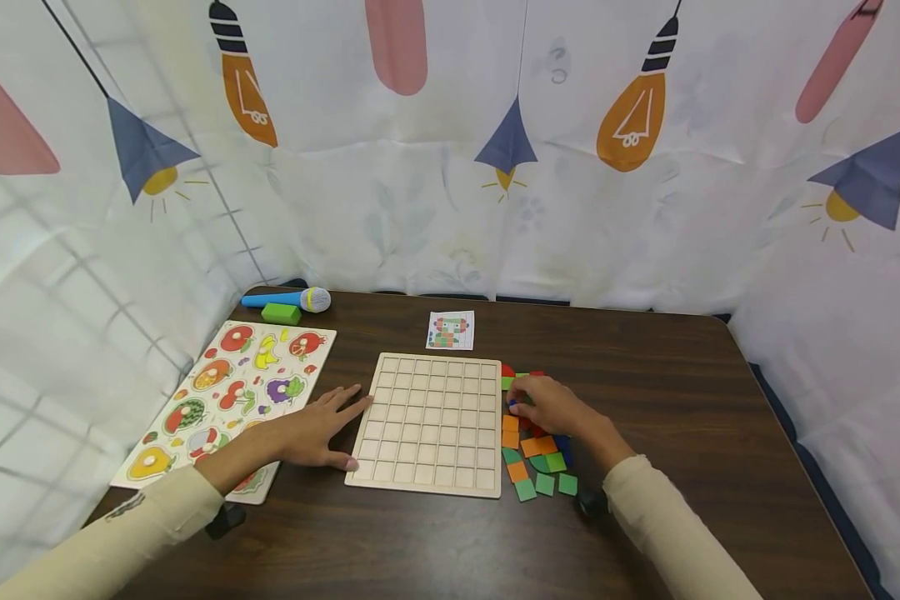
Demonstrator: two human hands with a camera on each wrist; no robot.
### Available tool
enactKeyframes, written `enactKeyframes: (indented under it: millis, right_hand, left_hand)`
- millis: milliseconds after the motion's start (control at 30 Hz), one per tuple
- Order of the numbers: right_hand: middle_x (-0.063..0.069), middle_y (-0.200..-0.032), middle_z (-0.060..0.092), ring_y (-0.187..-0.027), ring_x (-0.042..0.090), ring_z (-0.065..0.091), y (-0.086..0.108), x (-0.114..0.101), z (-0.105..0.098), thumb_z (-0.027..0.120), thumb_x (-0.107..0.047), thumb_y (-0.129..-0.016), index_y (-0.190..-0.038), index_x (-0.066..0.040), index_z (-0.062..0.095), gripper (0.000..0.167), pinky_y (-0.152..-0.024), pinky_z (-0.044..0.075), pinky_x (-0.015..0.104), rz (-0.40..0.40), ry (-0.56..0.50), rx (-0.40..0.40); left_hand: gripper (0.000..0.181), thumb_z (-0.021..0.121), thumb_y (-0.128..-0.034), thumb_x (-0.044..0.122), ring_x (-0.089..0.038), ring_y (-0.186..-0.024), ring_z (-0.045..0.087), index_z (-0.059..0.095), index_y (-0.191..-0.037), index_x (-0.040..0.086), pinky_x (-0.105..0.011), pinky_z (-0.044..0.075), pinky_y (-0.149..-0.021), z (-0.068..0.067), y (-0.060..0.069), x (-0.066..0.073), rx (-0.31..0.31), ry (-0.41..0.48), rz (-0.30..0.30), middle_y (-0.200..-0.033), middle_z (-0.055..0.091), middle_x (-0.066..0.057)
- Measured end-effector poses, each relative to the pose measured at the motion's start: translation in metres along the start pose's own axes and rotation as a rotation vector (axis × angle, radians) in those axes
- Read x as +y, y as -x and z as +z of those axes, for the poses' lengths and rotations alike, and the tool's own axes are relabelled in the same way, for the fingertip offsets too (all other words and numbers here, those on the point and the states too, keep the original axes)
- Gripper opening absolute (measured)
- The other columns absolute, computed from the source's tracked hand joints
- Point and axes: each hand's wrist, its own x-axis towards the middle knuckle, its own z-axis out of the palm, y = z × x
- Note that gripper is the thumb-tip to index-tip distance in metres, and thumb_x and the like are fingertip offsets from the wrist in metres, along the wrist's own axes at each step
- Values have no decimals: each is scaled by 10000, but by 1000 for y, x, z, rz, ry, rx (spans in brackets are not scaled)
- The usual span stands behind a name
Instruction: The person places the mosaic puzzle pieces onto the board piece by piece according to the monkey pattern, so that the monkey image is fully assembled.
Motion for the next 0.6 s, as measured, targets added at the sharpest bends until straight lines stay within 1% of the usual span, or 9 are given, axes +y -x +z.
enactKeyframes:
  millis: [100, 200, 233, 300, 400, 500, 600]
  right_hand:
    - [-46, -915, 642, -729, 97, 550, 1, 0, -2, 647, -179, -991, -1037, -150, 651, 54, -664, 496, 260, 8, -55, 12]
    - [-21, -892, 646, -692, 100, 557, 2, -1, -3, 629, -192, -1004, -1061, -138, 638, 79, -618, 506, 251, 23, -85, 33]
    - [-15, -903, 653, -681, 104, 554, 2, -1, -3, 625, -202, -1007, -1069, -138, 637, 90, -611, 506, 250, 32, -91, 42]
    - [-3, -962, 677, -705, 100, 554, 1, -2, -3, 619, -222, -1012, -1098, -140, 644, 121, -636, 509, 243, 32, -89, 59]
    - [19, -1053, 693, -720, 104, 539, 0, -3, -2, 608, -228, -1019, -1153, -131, 669, 176, -654, 500, 248, 11, -84, 75]
    - [16, -1029, 682, -706, 109, 525, -1, -4, 0, 611, -230, -1017, -1203, -132, 675, 220, -635, 485, 248, 9, -89, 68]
    - [-6, -961, 652, -700, 114, 527, -2, -5, 1, 629, -230, -1006, -1185, -134, 658, 205, -618, 475, 251, 21, -113, 56]
  left_hand:
    - [1018, 720, -850, 594, -535, -1479, 210, 240, -1597, 96, -700, 305, -1104, 0, 1, 1, 3, -3, 5, -1638, 185, -263]
    - [1019, 722, -849, 592, -550, -1470, 215, 243, -1596, 92, -701, 312, -1098, 1, 1, 1, 7, -5, 5, -1635, 192, -265]
    - [1019, 723, -849, 592, -555, -1467, 215, 243, -1595, 91, -702, 314, -1097, 1, 1, 1, 8, -5, 5, -1634, 193, -265]
    - [1019, 725, -849, 588, -564, -1463, 212, 243, -1595, 90, -706, 312, -1095, 1, 1, 1, 9, 0, 0, -1634, 192, -266]
    - [1018, 726, -849, 586, -569, -1463, 206, 242, -1596, 92, -708, 309, -1097, 0, 1, 1, 6, 6, -8, -1635, 189, -265]
    - [1016, 725, -850, 586, -566, -1467, 199, 240, -1598, 98, -706, 307, -1099, 0, 1, 1, 5, 9, -12, -1638, 184, -260]
    - [1015, 721, -852, 587, -562, -1471, 193, 235, -1600, 102, -705, 304, -1101, 1, 1, 1, 5, 11, -10, -1642, 178, -255]
